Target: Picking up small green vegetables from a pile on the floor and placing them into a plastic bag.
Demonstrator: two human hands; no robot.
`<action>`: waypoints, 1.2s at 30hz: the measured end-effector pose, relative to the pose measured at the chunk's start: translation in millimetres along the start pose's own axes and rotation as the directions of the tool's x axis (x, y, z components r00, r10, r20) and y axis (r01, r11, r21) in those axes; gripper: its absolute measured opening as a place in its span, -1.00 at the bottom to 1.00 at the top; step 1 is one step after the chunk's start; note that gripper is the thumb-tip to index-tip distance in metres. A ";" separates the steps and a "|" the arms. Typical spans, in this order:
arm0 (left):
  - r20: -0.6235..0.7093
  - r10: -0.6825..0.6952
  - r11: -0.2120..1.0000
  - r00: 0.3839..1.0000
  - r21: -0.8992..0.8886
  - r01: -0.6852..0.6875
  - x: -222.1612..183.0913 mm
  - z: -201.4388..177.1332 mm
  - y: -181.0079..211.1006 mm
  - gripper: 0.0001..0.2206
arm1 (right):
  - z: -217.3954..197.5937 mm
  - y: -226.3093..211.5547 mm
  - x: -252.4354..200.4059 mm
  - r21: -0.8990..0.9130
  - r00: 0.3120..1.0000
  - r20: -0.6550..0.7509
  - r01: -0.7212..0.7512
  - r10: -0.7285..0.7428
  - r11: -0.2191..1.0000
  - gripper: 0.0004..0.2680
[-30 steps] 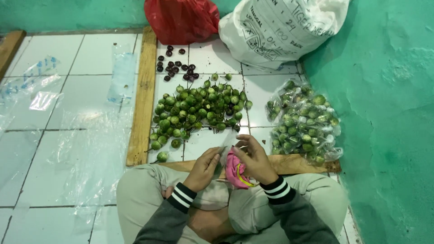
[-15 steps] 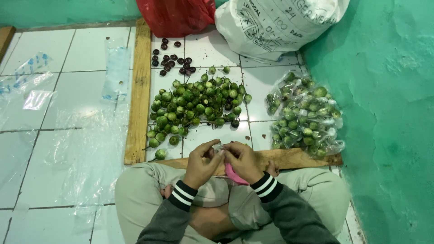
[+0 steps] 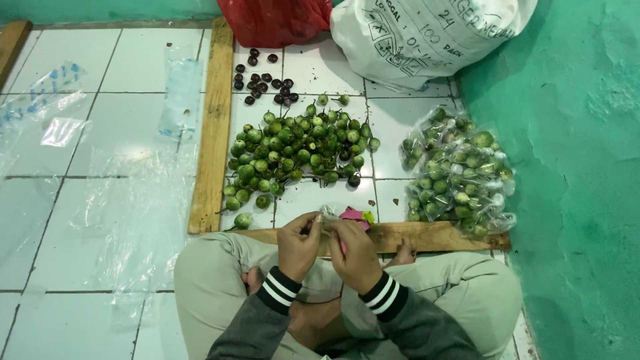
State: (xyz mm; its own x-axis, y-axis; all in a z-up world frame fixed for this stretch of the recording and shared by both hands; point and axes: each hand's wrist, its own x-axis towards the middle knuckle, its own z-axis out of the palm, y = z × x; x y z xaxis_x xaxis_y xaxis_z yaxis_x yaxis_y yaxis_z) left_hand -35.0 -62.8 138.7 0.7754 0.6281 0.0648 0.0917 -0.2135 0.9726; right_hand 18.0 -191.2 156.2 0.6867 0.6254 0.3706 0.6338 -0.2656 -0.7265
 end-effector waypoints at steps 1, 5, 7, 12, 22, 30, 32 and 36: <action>0.004 0.000 1.000 1.000 0.002 0.000 -3.3 2.5 -3.1 -0.83 | 2.6 5.1 -1.8 0.000 1.000 -0.002 -0.003 0.003 1.000 -0.84; -0.010 0.078 0.992 0.997 0.099 -0.077 -14.3 11.5 -8.0 -0.85 | 6.1 13.8 -9.4 -0.279 0.963 0.229 -0.078 0.145 0.957 -0.82; -0.003 0.088 0.988 0.996 0.124 -0.087 -13.8 12.7 -2.9 -0.85 | 5.5 14.9 -9.7 -0.363 0.955 0.243 -0.074 0.171 0.929 -0.80; 0.068 0.099 0.995 0.993 0.016 -0.100 -25.0 12.0 -16.5 -0.73 | 3.1 13.2 -5.4 -0.416 0.920 0.347 -0.022 0.182 0.909 -0.83; 0.068 -0.429 0.899 0.901 0.134 0.418 -6.4 -0.6 -53.8 -0.55 | 11.1 55.7 -16.2 -0.459 0.934 0.291 -0.055 0.209 0.887 -0.67; 0.321 -0.648 0.623 0.691 -0.299 0.723 -7.9 34.3 -95.8 -0.47 | 22.7 73.8 -19.1 -0.418 0.860 0.370 -0.183 0.351 0.890 -0.89; 0.307 -0.675 0.598 0.671 -0.306 0.741 -7.2 34.6 -85.9 -0.45 | 23.7 65.4 -17.1 -0.418 0.889 0.313 -0.187 0.335 0.889 -0.86; 0.298 -0.712 0.574 0.636 -0.275 0.771 -6.4 36.6 -77.9 -0.37 | 33.7 92.8 -27.3 -0.412 0.953 0.242 -0.070 0.183 0.909 -0.84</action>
State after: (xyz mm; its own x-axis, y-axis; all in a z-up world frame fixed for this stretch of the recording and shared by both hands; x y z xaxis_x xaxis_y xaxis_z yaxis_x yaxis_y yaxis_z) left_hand -24.2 -77.6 54.4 0.6142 0.3285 -0.7176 0.4790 0.5674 0.6698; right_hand 46.1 -208.2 59.1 0.6842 0.7249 0.0802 0.6745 -0.5871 -0.4476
